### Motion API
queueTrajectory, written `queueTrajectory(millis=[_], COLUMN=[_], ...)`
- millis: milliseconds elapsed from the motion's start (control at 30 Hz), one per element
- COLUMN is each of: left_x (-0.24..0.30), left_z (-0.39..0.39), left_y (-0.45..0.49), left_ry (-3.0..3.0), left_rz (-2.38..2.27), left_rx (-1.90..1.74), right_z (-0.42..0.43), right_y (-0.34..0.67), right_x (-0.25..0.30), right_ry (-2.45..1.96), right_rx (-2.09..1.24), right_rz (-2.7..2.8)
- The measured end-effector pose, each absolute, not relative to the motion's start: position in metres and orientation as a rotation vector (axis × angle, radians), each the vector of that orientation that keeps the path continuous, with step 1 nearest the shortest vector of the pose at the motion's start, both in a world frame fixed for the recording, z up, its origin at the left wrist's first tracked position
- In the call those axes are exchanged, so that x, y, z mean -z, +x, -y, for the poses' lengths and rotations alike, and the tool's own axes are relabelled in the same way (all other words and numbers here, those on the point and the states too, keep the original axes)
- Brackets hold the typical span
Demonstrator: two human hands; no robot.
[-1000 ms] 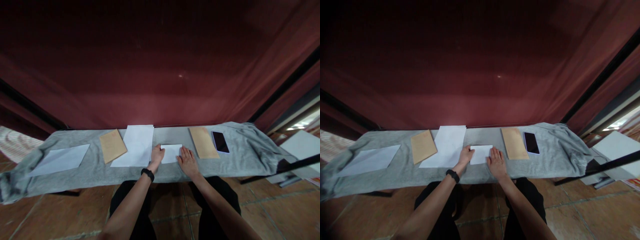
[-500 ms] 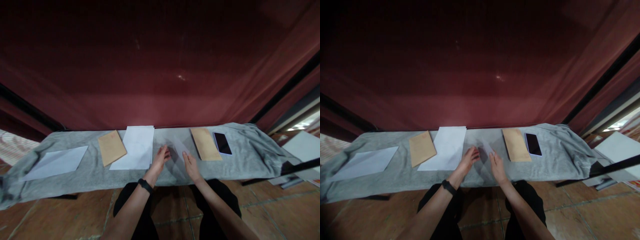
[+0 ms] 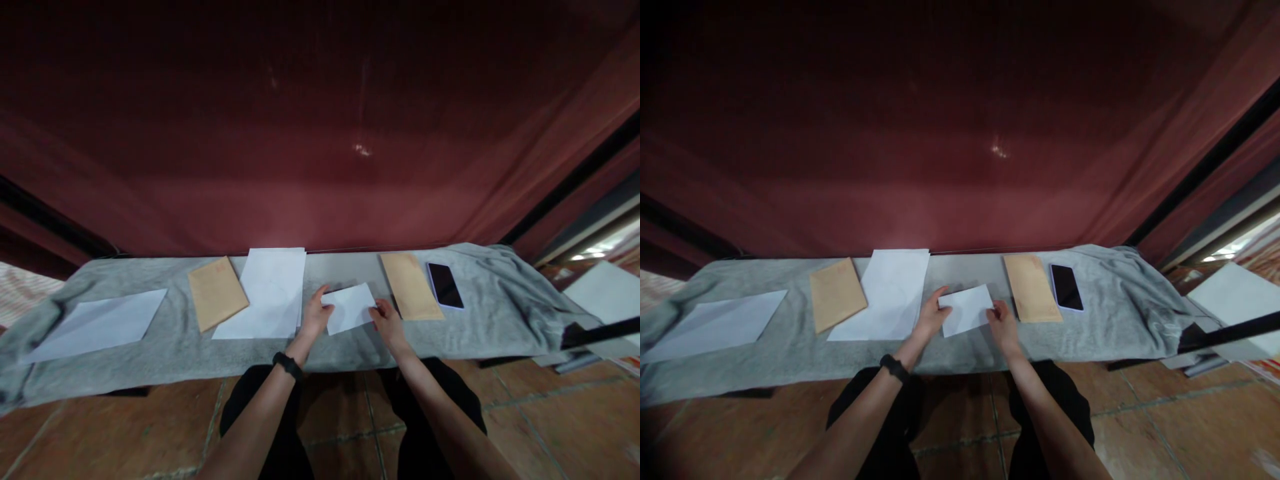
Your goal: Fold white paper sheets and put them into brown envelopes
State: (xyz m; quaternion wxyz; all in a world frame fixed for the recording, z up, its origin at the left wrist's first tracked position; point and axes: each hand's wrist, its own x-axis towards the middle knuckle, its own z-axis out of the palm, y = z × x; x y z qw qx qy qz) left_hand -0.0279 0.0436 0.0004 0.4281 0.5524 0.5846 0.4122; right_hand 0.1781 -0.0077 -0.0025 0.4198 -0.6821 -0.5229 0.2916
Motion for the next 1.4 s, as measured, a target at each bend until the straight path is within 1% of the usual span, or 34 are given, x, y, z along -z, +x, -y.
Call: queueTrajectory(millis=[100,233,333,500,633,733,867,1000,1133,1400], left_x=[-0.006,-0.007,-0.001,0.011,0.013,0.011,0.008,0.008,0.009,0.006], left_z=[-0.040,-0.024,-0.012,-0.002,0.001,0.003,0.005,0.007,0.011,0.015], left_y=[-0.025,-0.008,0.006,0.016,0.014,0.013,0.014,0.015,0.014,0.007], left_ry=[1.766,2.273,2.471,2.544,2.611,2.665,2.728,2.743,2.732,2.749], left_rz=[-1.599,-1.786,-1.721,-1.617,-1.596,-1.592,-1.546,-1.539,-1.536,-1.520], left_rx=[-0.924,-0.625,-0.480,-0.406,-0.343,-0.258,-0.152,-0.135,-0.142,-0.136], right_z=[0.011,0.015,0.016,0.018,0.017,0.012,0.003,0.001,0.002,0.003], right_y=[0.179,0.174,0.173,0.174,0.178,0.175,0.158,0.150,0.156,0.166], right_x=[0.001,-0.002,-0.001,0.003,0.004,0.007,0.017,0.027,0.032,0.038], right_ry=[-1.808,-2.000,-1.998,-2.023,-1.995,-1.795,-1.513,-1.588,-1.686,-1.721], right_rx=[-0.633,-0.470,-0.436,-0.363,-0.167,-0.062,-0.189,-0.188,-0.064,0.154], right_rz=[1.418,1.640,1.735,1.799,1.879,1.966,2.089,2.183,2.226,2.280])
